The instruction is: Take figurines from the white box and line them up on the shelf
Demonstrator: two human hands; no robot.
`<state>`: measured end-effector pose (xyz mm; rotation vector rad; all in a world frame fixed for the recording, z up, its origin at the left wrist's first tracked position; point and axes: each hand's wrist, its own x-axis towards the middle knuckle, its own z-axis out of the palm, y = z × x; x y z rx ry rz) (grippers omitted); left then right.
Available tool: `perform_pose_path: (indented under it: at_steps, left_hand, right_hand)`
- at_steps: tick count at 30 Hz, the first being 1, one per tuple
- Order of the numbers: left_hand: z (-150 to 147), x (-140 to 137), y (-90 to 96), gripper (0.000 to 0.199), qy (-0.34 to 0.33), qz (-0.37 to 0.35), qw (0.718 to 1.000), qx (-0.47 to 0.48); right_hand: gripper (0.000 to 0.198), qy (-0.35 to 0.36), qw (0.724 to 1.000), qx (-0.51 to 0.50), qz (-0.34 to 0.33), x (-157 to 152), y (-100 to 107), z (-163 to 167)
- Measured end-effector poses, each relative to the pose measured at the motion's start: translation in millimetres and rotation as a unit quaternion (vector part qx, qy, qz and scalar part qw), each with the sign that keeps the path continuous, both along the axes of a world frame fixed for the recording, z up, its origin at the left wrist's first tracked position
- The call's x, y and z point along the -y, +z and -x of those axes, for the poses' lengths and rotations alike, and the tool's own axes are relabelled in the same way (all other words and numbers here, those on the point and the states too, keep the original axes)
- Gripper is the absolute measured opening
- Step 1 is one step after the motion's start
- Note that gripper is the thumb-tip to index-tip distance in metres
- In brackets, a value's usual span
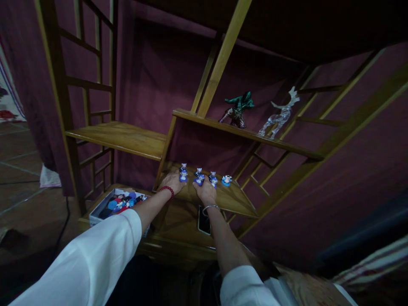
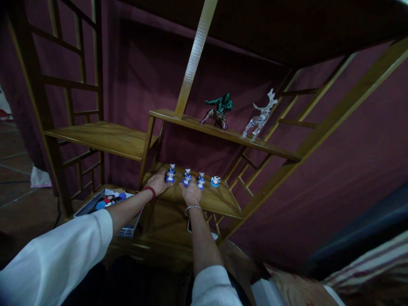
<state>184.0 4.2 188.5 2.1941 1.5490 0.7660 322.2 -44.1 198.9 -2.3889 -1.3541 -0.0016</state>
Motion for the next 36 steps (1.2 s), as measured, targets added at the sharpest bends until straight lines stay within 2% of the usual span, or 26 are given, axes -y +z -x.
perform_pose_path:
  at_steps: [4, 11, 17, 25, 36]
  left_hand:
    - [-0.6, 3.6, 3.7, 0.043, -0.015, -0.001, 1.000, -0.023]
    - [-3.0, 3.1, 3.8, 0.042, -0.017, -0.015, 0.999, -0.026]
    - [-1.9, 4.7, 4.0, 0.038, -0.013, -0.016, 1.000, -0.013]
    - [-3.5, 1.0, -3.5, 0.044, -0.008, -0.031, 0.999, 0.013]
    - [-0.7, 8.6, 1.8, 0.051, -0.012, -0.025, 0.999, 0.018]
  right_hand:
    - [0.050, -0.007, 1.000, 0.008, 0.006, -1.8, 0.8, 3.7]
    - [0.043, -0.022, 1.000, 0.010, 0.009, -2.5, 0.8, 6.6]
    - [0.045, -0.006, 1.000, 0.010, 0.002, -0.4, -0.7, 4.9]
    - [0.052, 0.009, 1.000, -0.013, -0.006, -3.1, -1.0, 3.2]
    - [0.053, 0.019, 1.000, -0.020, -0.003, -4.8, -1.8, 2.3]
